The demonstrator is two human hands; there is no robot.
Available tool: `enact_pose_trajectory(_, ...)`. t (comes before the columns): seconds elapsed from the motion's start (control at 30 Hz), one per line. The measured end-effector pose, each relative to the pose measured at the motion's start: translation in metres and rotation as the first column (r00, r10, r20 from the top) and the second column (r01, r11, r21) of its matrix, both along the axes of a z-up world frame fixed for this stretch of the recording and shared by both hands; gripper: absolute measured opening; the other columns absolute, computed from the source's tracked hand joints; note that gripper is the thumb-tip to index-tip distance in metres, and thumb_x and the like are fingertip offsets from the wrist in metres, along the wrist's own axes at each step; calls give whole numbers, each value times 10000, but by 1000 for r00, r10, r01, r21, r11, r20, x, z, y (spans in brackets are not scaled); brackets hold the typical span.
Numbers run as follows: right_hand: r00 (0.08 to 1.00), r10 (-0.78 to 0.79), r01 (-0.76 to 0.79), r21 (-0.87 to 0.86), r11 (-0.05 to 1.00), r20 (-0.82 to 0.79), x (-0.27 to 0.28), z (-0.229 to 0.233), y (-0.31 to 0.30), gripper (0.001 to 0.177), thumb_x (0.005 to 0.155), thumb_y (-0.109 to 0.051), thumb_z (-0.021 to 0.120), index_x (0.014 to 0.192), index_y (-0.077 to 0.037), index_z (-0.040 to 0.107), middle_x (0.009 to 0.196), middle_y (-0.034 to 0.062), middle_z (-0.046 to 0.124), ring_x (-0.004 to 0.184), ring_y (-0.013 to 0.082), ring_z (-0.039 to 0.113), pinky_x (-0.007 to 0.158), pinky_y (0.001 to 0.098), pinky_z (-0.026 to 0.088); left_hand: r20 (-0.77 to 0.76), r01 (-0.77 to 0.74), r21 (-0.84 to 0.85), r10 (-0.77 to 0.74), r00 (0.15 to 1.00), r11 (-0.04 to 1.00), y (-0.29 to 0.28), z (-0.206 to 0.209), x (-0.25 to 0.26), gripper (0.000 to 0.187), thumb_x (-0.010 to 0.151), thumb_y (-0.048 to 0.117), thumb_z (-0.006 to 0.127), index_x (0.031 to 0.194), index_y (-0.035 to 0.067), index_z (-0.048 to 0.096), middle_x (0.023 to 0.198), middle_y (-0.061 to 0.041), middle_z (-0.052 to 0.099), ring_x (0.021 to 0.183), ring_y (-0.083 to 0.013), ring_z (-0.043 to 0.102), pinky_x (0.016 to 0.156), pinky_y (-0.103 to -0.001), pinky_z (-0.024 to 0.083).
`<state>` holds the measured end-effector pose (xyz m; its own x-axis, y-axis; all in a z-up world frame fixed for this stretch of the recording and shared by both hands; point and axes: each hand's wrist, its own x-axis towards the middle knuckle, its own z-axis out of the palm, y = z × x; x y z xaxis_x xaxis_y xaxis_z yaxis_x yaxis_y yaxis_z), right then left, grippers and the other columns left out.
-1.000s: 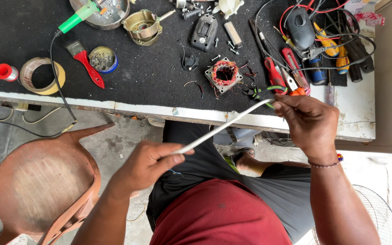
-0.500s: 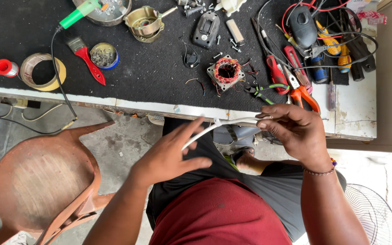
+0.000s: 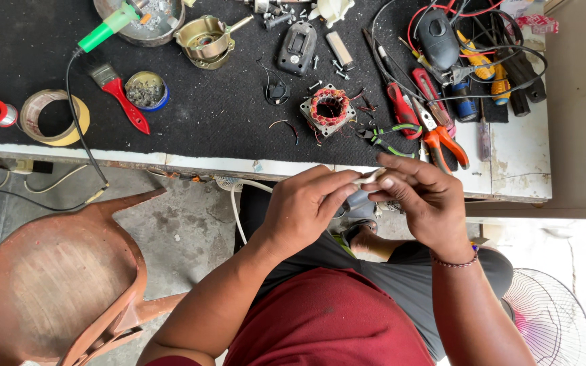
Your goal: The person works on a small cylindrical motor component, using pliers and a screwdriver to strip, twist, and arrange wires. They repeatedly adjust the wires and component on the workbench, then handle a white cable and a small cylindrical object.
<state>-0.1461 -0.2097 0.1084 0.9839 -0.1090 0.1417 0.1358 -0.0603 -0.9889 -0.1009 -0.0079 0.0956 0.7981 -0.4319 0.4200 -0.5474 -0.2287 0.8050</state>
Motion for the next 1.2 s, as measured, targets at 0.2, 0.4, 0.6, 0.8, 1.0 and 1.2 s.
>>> enact_pose_trajectory(0.2,992,22,-13,72,997,-121,-2,-12,-6,430,934,63,608,1360,113,571,1215,260,678,965,274,707,823,451,656,-87,-8,-56,3,996,998,2,-13,2,209,1005,203,687,1187,143,769,774,-78,711,566,-185,641,486,-292,492)
enact_pose_trajectory(0.4,997,59,-53,112,992,-53,-4,-57,-15,296,887,73,711,1173,143,673,863,196,681,710,227,712,607,372,658,-121,66,-91,-77,990,994,-3,-1,-2,200,1007,156,668,1153,53,759,789,-171,718,655,-335,711,533,-365,543)
enact_pose_trajectory(0.6,999,8,-9,-2,1000,-41,-1,-50,-6,225,837,81,774,1050,115,711,789,173,702,673,201,725,662,357,643,-169,65,-72,-76,983,995,-4,-19,-5,217,1013,182,649,1149,46,750,836,-188,756,756,-391,747,585,-387,593)
enact_pose_trajectory(0.8,974,-163,178,-83,981,156,-5,-58,3,196,802,74,853,938,99,715,756,170,696,691,198,734,673,353,623,-250,-21,-65,5,968,998,-15,-49,-20,244,1030,208,575,1151,61,728,802,-196,742,793,-409,743,575,-425,587)
enact_pose_trajectory(1.0,910,-158,292,-319,902,383,-4,-55,11,131,810,23,888,838,14,761,784,138,703,764,301,767,718,383,624,-292,-87,-100,54,955,991,-24,-36,-44,303,1027,113,492,1231,-41,654,815,-308,708,794,-508,713,612,-533,570)
enact_pose_trajectory(1.2,880,-154,345,-381,858,450,-3,-52,12,98,834,25,865,899,-8,799,839,156,750,805,318,776,718,373,611,-303,-89,-142,42,952,986,-30,-45,-42,326,1037,112,484,1279,-63,614,779,-326,676,767,-541,687,607,-555,538)
